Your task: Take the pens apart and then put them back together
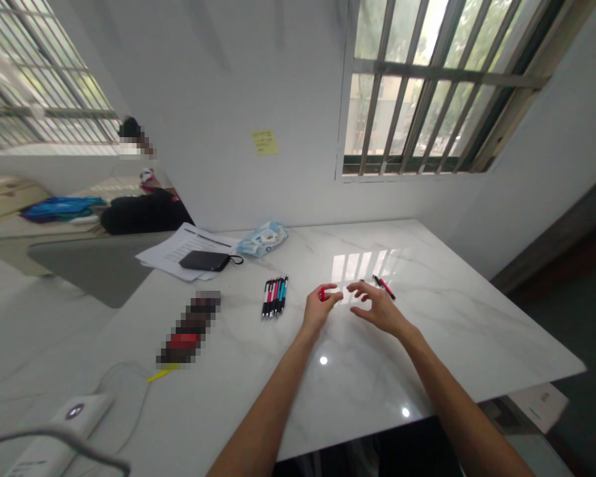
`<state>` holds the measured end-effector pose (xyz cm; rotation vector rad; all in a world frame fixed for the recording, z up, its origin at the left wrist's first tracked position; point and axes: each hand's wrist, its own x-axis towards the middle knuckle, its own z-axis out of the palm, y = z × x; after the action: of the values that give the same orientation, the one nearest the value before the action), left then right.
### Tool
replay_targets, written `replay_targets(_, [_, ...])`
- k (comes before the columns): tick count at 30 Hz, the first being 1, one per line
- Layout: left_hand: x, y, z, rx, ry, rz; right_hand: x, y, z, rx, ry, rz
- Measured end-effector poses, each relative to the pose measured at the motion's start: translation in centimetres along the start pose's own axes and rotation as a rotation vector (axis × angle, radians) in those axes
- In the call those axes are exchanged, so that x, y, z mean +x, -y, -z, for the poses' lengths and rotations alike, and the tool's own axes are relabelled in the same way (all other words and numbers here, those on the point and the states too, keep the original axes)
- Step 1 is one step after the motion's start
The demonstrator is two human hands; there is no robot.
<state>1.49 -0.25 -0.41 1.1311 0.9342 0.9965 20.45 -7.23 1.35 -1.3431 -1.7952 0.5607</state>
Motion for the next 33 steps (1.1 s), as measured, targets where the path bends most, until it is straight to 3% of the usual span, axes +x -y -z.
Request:
replay_targets(3, [-0.1, 0.0, -0.1, -0.007, 0.059, 0.007, 0.3, 1.5, -1.1, 0.088, 0.003, 0.027])
replay_targets(7, [-0.4, -0.3, -0.2, -0.012, 0.093, 0.016, 0.5, 1.3, -2.0, 0.099, -0.043, 0.017])
replay_targets(17, [-0.1, 0.4, -0.2, -0.008, 0.106, 0.016, 0.8, 1.0, -1.4, 0.043, -0.065, 0.048])
replay_targets(22, [0.5, 0.5, 0.1, 0.037, -0.005, -0.011, 2.2, -1.4, 0.4, -0.208, -0.073, 0.052])
replay_targets(27, [1.0, 0.4, 0.6, -0.084, -0.047, -0.004, 3.8, -4.0, 1.7, -0.450, -0.016, -0.001])
replay_targets(33, [0.9, 0.4, 1.0, 0.124, -0.093, -0.063, 3.1, -3.7, 1.8, -0.595, 0.032, -0.050])
